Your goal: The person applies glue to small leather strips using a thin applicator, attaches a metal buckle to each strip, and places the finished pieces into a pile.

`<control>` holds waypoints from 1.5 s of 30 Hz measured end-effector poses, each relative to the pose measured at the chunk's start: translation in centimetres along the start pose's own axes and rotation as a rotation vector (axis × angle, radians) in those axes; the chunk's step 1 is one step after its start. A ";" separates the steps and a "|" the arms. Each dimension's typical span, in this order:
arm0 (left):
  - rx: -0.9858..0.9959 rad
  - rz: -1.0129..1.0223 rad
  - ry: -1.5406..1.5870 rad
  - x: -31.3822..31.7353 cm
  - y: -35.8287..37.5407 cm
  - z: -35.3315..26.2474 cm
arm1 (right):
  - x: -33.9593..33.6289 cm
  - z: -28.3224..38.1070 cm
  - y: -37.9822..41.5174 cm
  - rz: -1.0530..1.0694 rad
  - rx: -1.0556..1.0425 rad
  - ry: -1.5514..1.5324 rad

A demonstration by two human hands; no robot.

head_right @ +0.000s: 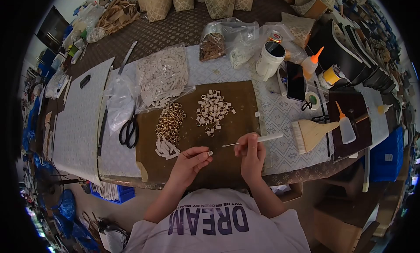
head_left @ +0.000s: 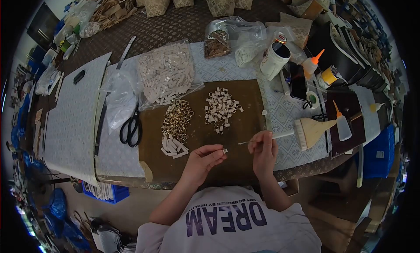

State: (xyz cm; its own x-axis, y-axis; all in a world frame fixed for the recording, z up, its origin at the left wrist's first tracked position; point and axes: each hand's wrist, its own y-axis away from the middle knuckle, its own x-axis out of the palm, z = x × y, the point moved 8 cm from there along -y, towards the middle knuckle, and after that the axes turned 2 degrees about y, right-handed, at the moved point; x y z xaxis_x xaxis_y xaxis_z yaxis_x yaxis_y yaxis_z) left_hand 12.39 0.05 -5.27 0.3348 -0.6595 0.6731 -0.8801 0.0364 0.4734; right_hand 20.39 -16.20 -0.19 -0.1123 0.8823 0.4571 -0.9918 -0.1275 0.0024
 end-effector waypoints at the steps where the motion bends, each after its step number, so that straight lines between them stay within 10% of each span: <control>1: -0.001 -0.002 -0.005 0.0 0.0 0.0 | -0.4 0.2 0.0 -0.041 -0.022 -0.016; 26: 0.041 0.018 -0.011 0.1 -0.2 0.3 | -1.3 -1.1 0.6 -0.046 -0.026 0.027; 45: 0.073 0.058 0.027 -0.7 0.0 -0.5 | 5.2 -2.9 2.5 0.455 -0.111 0.434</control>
State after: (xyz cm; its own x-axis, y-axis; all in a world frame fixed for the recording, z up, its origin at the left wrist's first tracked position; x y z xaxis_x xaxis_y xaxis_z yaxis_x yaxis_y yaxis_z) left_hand 12.31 0.90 -5.46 0.2907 -0.6373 0.7137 -0.9201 0.0185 0.3913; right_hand 17.18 -10.59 -0.35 -0.5147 0.8573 -0.0117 -0.8369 -0.5054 -0.2103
